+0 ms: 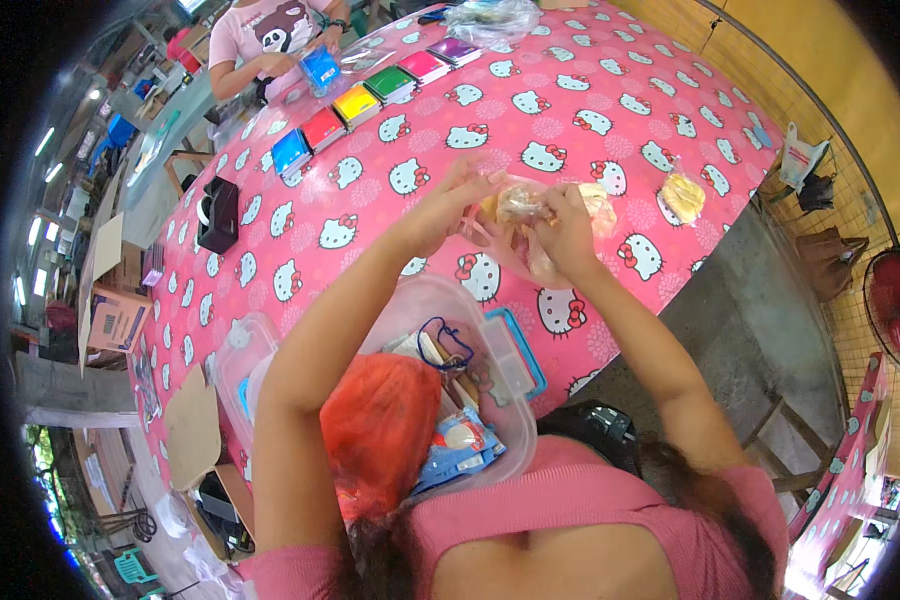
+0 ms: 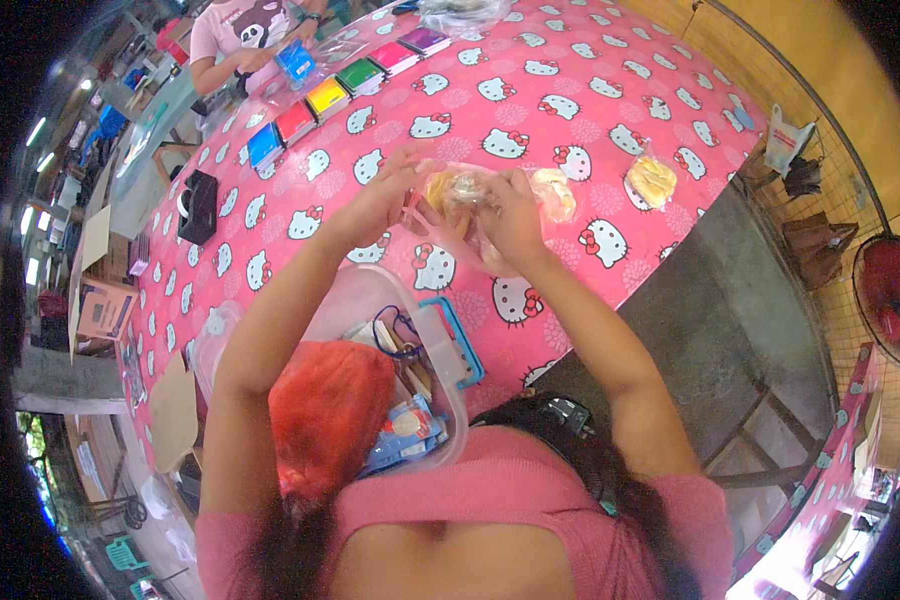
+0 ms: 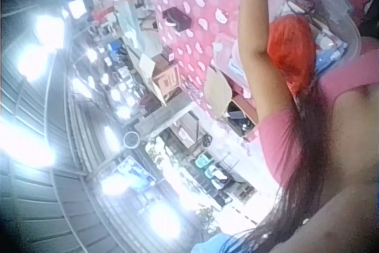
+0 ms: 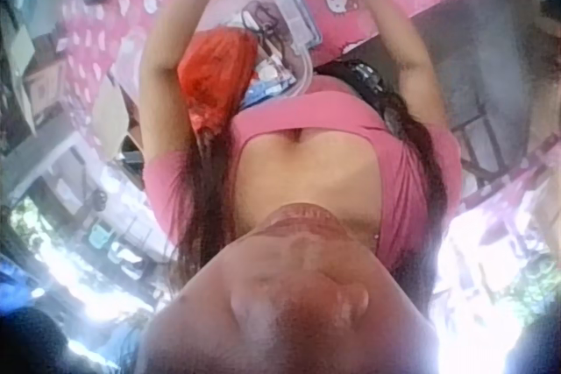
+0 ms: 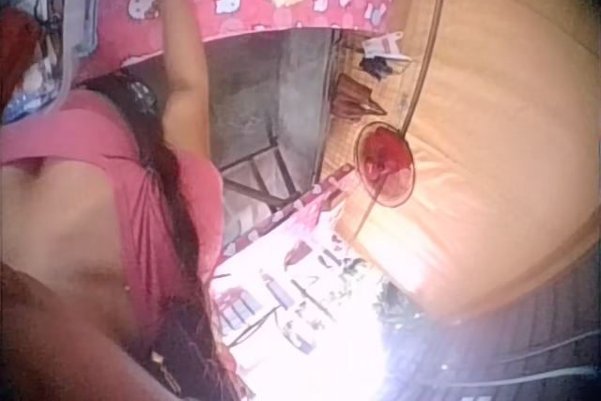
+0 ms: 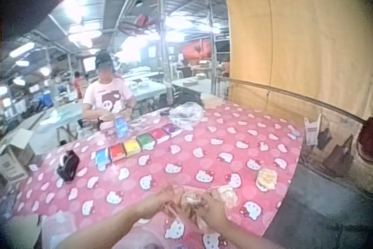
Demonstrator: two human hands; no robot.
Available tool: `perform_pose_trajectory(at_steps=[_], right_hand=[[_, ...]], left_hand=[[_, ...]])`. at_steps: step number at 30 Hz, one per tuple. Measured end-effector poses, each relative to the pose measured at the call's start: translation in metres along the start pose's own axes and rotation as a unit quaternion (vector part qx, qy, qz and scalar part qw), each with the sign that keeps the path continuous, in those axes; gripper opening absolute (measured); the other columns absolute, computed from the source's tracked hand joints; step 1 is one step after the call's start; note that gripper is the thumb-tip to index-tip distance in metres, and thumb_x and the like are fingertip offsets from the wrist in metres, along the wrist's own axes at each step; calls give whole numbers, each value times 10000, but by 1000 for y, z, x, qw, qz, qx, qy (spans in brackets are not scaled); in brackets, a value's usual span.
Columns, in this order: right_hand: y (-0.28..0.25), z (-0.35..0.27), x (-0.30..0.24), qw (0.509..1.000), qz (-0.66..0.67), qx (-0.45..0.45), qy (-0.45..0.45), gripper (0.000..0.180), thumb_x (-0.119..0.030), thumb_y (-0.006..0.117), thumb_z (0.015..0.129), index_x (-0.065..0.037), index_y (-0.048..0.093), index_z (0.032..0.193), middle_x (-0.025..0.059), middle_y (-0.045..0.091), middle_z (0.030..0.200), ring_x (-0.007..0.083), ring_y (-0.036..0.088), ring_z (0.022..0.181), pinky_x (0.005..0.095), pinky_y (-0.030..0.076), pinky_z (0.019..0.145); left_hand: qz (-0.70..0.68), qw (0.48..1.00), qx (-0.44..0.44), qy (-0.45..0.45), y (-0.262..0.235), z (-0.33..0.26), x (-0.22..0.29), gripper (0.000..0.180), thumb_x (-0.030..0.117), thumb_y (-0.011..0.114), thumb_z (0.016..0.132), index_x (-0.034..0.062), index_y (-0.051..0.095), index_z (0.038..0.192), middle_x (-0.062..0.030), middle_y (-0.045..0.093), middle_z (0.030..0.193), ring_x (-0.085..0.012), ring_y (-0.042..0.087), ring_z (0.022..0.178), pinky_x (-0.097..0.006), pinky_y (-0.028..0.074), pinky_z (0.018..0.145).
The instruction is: The person takes various small snack and coffee packets from a plastic container, cuts some open with shears, and sorts them across a table to other people.
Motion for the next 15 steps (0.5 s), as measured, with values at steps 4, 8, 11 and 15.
perform_pose_trajectory(at_steps=[4, 8, 11, 15], right_hand=[[28, -9, -14, 978, 64, -185, -75, 276, -105, 638, 684, 6, 575, 929, 173, 531, 1097, 308, 547, 967, 374, 461, 792], [2, -30, -44, 967, -147, -111, -179, 335, -187, 670, 682, 0, 591, 949, 187, 595, 956, 341, 585, 855, 390, 480, 750], [15, -44, -7, 929, -248, -273, 23, 447, -197, 666, 651, -47, 574, 1061, 154, 604, 931, 344, 578, 874, 405, 468, 758], [6, -48, 6, 918, -225, -326, 30, 421, -166, 663, 643, -23, 575, 1029, 159, 599, 880, 306, 598, 768, 380, 481, 676]], left_hand=[[-1, 999, -48, -23, 5, -2, -4, 610, 392, 509, 849, 158, 195, 1317, -73, 386, 1288, -217, 591, 730, -330, 526, 571], [8, 999, -30, -27, 2, -5, -4, 615, 387, 513, 846, 152, 196, 1317, -79, 382, 1289, -217, 596, 695, -332, 525, 564], [-7, 1000, -16, -12, 3, -5, -2, 605, 364, 512, 853, 151, 196, 1322, -86, 397, 1264, -211, 598, 677, -335, 526, 550], [21, 998, -55, -8, 9, -5, -3, 594, 326, 511, 862, 148, 193, 1331, -82, 422, 1224, -184, 603, 659, -299, 527, 517]])
Point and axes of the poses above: each hand's wrist, its own z-axis towards the middle knuckle, its own y-axis out of the palm, x = y × z, the point moved 9 cm from there along z, towards the middle knuckle
